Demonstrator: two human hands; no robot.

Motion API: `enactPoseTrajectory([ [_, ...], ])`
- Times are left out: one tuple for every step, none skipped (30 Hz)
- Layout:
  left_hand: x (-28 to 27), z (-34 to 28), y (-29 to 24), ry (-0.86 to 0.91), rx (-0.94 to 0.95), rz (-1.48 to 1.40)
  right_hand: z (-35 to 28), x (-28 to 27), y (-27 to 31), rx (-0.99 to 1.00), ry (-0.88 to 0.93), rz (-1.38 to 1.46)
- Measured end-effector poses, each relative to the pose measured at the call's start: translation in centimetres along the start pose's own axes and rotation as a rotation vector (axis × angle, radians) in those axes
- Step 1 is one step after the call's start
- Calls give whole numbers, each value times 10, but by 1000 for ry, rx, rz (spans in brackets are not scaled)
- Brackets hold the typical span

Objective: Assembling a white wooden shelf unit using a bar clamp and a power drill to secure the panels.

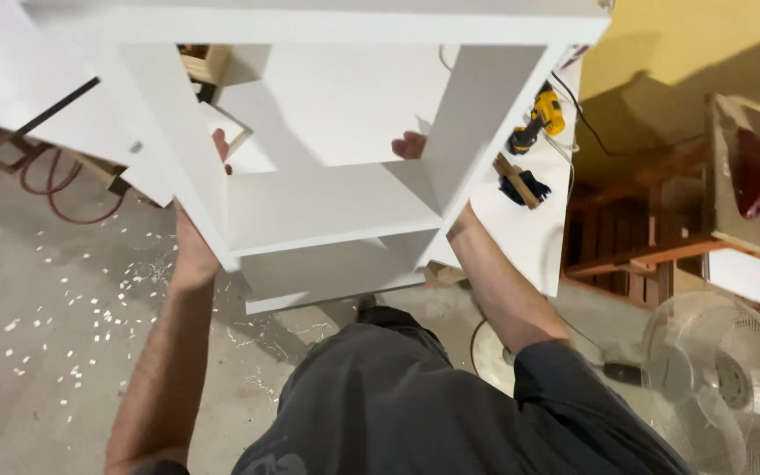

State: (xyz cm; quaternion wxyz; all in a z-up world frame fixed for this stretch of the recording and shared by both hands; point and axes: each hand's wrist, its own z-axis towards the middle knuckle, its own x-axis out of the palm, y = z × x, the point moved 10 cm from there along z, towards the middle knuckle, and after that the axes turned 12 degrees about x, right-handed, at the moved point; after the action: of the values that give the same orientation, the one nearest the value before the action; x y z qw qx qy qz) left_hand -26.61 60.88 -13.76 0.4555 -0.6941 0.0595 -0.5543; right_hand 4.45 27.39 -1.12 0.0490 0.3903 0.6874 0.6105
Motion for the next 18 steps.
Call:
enactPoseTrajectory([
  [0, 10, 2, 5, -23, 18, -5, 3, 1, -24, -18, 10],
  [1, 24, 2, 14, -43, 38, -8, 7, 5, -53, -33, 19],
  [4, 37, 3, 25, -56, 37, -3, 11, 10, -59, -49, 23],
  [4, 46, 4, 29, -74, 58, 1, 15, 16, -83, -61, 32],
  [6, 56, 6, 32, -92, 80, 6, 18, 22, -107, -74, 42],
  [9, 73, 5, 40, -101, 81, 11, 21, 27, -112, -83, 46],
  [11, 89, 5, 47, -115, 104, 15, 23, 35, -140, -93, 54],
  [13, 106, 3, 50, -124, 129, 23, 26, 42, -167, -96, 63],
  [23, 138, 3, 54, -128, 132, 36, 15, 39, -170, -100, 67],
  [34, 171, 2, 58, -137, 160, 50, 2, 34, -149, -120, 102],
  [46, 204, 2, 62, -146, 188, 64, -12, 28, -128, -139, 138],
  [53, 217, 3, 62, -146, 194, 68, -6, 40, -129, -137, 144],
  [59, 232, 3, 61, -152, 222, 72, -6, 48, -82, -210, 120],
  [62, 242, 5, 52, -160, 249, 75, -5, 54, -26, -280, 95],
  [64, 244, 6, 45, -162, 254, 84, -2, 67, -19, -277, 100],
  [61, 240, 9, 29, -177, 282, 90, 2, 73, 28, -284, 71],
  [59, 235, 11, 13, -191, 309, 96, 7, 78, 75, -290, 41],
  [64, 242, 12, 8, -193, 315, 108, -1, 82, 79, -286, 47],
])
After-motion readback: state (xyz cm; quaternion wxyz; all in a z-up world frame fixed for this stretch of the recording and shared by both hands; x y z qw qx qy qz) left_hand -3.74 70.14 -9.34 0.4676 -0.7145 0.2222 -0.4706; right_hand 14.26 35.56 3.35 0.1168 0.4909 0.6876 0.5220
